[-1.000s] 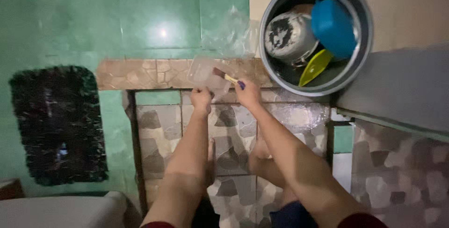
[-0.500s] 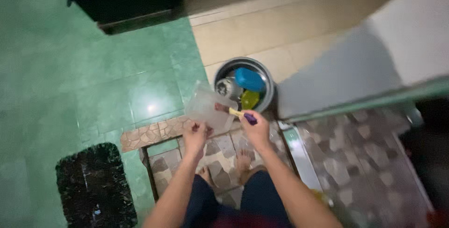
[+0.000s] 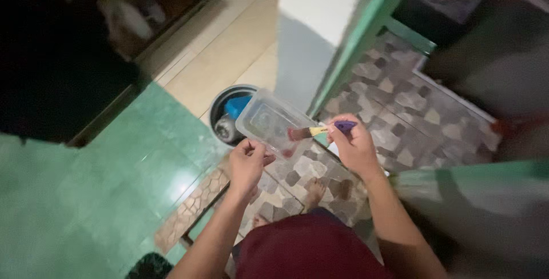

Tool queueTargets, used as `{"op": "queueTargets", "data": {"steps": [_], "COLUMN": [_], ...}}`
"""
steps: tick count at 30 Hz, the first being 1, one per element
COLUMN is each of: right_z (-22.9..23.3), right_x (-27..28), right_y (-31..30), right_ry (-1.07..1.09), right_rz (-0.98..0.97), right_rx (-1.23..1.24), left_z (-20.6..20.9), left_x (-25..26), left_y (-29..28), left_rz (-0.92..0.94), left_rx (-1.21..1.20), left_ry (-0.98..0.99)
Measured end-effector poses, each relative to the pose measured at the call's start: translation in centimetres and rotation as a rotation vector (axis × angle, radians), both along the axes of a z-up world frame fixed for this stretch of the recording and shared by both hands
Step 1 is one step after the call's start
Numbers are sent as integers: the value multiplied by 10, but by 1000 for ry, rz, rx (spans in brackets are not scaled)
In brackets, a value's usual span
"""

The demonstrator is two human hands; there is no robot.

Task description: The person cleans a pink squat toilet using a small brush and water from a plastic container, then scrubs the tiled floor with a sponge and liquid soap. The person rinses the brush and container in the toilet and scrubs the floor near the doorway.

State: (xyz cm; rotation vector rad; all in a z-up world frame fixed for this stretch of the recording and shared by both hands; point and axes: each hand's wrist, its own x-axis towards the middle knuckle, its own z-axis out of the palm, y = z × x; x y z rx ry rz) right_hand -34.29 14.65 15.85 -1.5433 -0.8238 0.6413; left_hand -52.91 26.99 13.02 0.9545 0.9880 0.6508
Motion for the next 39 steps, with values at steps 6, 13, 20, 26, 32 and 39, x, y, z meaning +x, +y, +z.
{"op": "queueTargets", "data": {"steps": [6,13,20,26,32,39], "right_z": [26,39,61,59,51,39], "right_x": [93,187,260,332,434,593], "right_y": [-52,-113,-157,-167,-150,-117], "right_ry": [-19,-205,-357,-390,-343,-381], "right_rz": [-34,-125,-293,-545,-652,-724], "right_rx": [-62,-161,-107,-46,-187,-408], "left_z": [21,24,17,7,-8,-9], "left_x": [106,232,359,461,579,745], "left_y": [-26,-62,-83,-84,-74,-42], "left_rz": [-160,-348,-499,-612,-705,-812], "left_rx": [27,111,106,76,27,43], "left_ry": [11,3,-91,-111,-159,-15]}}
